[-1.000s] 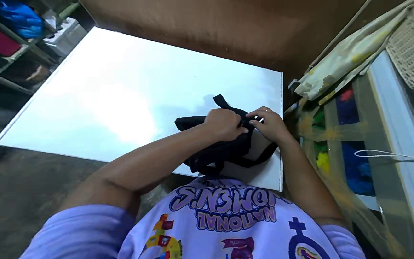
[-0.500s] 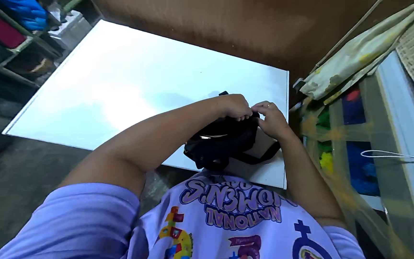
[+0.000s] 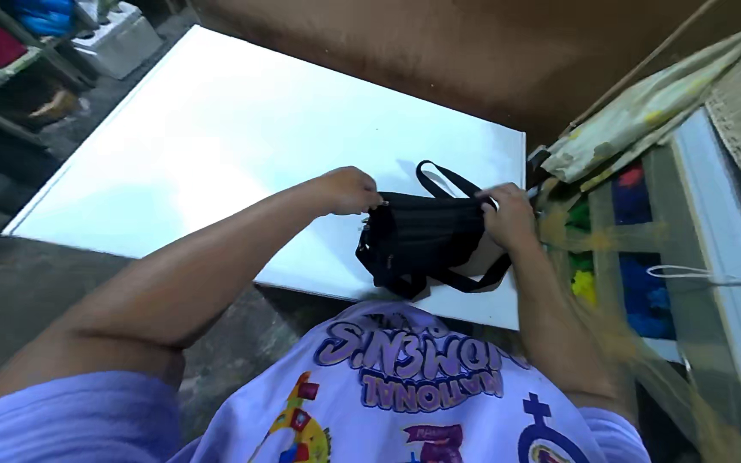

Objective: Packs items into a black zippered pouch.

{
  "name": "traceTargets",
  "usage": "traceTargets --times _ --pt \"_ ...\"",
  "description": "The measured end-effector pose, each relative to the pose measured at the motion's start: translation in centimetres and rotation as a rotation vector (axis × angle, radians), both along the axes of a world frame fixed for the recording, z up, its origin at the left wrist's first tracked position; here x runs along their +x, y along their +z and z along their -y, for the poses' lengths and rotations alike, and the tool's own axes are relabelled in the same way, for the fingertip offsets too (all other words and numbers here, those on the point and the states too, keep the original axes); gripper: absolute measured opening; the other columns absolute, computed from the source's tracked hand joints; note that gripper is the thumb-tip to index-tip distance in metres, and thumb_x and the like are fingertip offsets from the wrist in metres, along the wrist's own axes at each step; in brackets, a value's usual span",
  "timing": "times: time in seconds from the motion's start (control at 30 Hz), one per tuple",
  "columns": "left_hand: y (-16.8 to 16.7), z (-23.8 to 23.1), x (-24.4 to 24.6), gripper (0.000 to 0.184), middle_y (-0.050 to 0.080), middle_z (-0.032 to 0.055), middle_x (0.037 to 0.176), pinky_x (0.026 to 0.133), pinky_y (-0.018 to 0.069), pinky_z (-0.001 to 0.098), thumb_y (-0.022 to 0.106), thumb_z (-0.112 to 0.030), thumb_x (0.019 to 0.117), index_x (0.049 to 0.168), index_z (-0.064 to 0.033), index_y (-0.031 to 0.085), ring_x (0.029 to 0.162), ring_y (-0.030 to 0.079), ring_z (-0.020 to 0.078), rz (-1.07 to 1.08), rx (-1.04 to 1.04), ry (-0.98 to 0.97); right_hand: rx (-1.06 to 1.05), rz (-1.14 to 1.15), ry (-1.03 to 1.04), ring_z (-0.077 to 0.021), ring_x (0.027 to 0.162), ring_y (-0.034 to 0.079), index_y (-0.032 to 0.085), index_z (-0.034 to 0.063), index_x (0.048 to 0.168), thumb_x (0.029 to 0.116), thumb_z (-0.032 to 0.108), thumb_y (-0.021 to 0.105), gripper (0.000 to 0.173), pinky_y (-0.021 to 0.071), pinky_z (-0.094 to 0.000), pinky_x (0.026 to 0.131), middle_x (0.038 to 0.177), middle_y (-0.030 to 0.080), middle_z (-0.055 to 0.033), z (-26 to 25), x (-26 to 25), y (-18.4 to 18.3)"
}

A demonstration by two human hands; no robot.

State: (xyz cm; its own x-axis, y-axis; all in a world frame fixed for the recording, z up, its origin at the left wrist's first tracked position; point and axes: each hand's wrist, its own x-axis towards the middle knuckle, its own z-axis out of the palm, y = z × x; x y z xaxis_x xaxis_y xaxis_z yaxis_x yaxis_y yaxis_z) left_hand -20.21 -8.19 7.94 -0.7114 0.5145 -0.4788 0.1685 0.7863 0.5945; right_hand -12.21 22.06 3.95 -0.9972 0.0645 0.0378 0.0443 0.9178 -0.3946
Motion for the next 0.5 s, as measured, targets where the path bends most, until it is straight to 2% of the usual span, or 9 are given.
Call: traceTargets --times 0.07,0.13,0.2,0.27,0.37,0.4,0.5 --pt "-0.6 0.5 0.4 0.032 0.069 0.0158 0.091 0.083 0.0530 0.0538 0.051 -0.024 0.1093 0.101 0.0002 0.070 0.085 0.067 0.0288 -0.043 0.032 -0.014 0.009 -0.136 0.141 -0.0390 0.127 0.058 0.071 0.0121 0.129 0.0949 0.023 0.068 0.036 0.0459 -0.0619 0.104 0.130 0.066 -0.0180 3.3 0.1 0.0" --pt "-1.0 0.3 0.5 0.033 0.069 0.0162 0.087 0.082 0.0539 0.0578 0.052 -0.026 0.1091 0.099 -0.0009 0.070 0.083 0.068 0.0313 -0.127 0.048 -0.061 0.088 -0.078 0.248 -0.0332 0.134 0.054 0.069 0.0189 0.132 0.0951 0.036 0.070 0.041 0.0404 -0.0616 0.111 0.137 0.065 -0.0105 7.0 0.3 0.2" --pt "-1.8 0.8 0.5 0.030 0.069 0.0186 0.090 0.082 0.0535 0.0579 0.052 -0.024 0.1089 0.104 0.0006 0.069 0.084 0.067 0.0321 -0.155 0.056 -0.075 0.136 -0.035 0.286 -0.0310 0.126 0.058 0.076 0.0203 0.120 0.0966 0.029 0.070 0.026 0.0380 -0.0643 0.110 0.124 0.070 -0.0073 9.2 0.0 -0.6" --pt "-3.0 2.3 0.3 0.029 0.069 0.0215 0.099 0.087 0.0524 0.0558 0.052 -0.021 0.1088 0.111 0.0037 0.067 0.089 0.067 0.0315 -0.108 0.077 -0.021 0.113 -0.027 0.268 -0.0276 0.118 0.063 0.077 0.0184 0.113 0.0990 0.021 0.066 0.018 0.0390 -0.0619 0.109 0.114 0.073 -0.0058 9.6 0.0 -0.7" --pt "-5.6 4.2 0.3 0.028 0.067 0.0174 0.099 0.083 0.0522 0.0460 0.053 -0.020 0.1083 0.114 0.0039 0.066 0.084 0.064 0.0225 -0.065 0.140 0.082 -0.048 -0.043 0.187 -0.0277 0.118 0.063 0.076 0.0118 0.113 0.1026 0.017 0.061 0.019 0.0420 -0.0585 0.106 0.116 0.073 -0.0090 8.6 1.2 0.8" --pt "-6.6 4.3 0.4 0.028 0.067 0.0186 0.100 0.083 0.0521 0.0469 0.052 -0.018 0.1084 0.115 0.0050 0.065 0.085 0.064 0.0238 -0.053 0.146 0.088 -0.099 -0.050 0.155 -0.0275 0.119 0.063 0.076 0.0108 0.114 0.1031 0.017 0.061 0.020 0.0425 -0.0580 0.107 0.117 0.073 -0.0093 8.5 1.6 1.0" --pt "-10.7 3.6 0.4 0.026 0.066 0.0269 0.110 0.091 0.0491 0.0597 0.053 -0.016 0.1075 0.120 0.0053 0.063 0.100 0.065 0.0377 -0.045 0.074 0.070 -0.160 -0.091 0.112 -0.0258 0.118 0.063 0.077 0.0113 0.111 0.1031 0.020 0.061 0.020 0.0422 -0.0570 0.107 0.116 0.073 -0.0079 9.1 2.1 0.0"
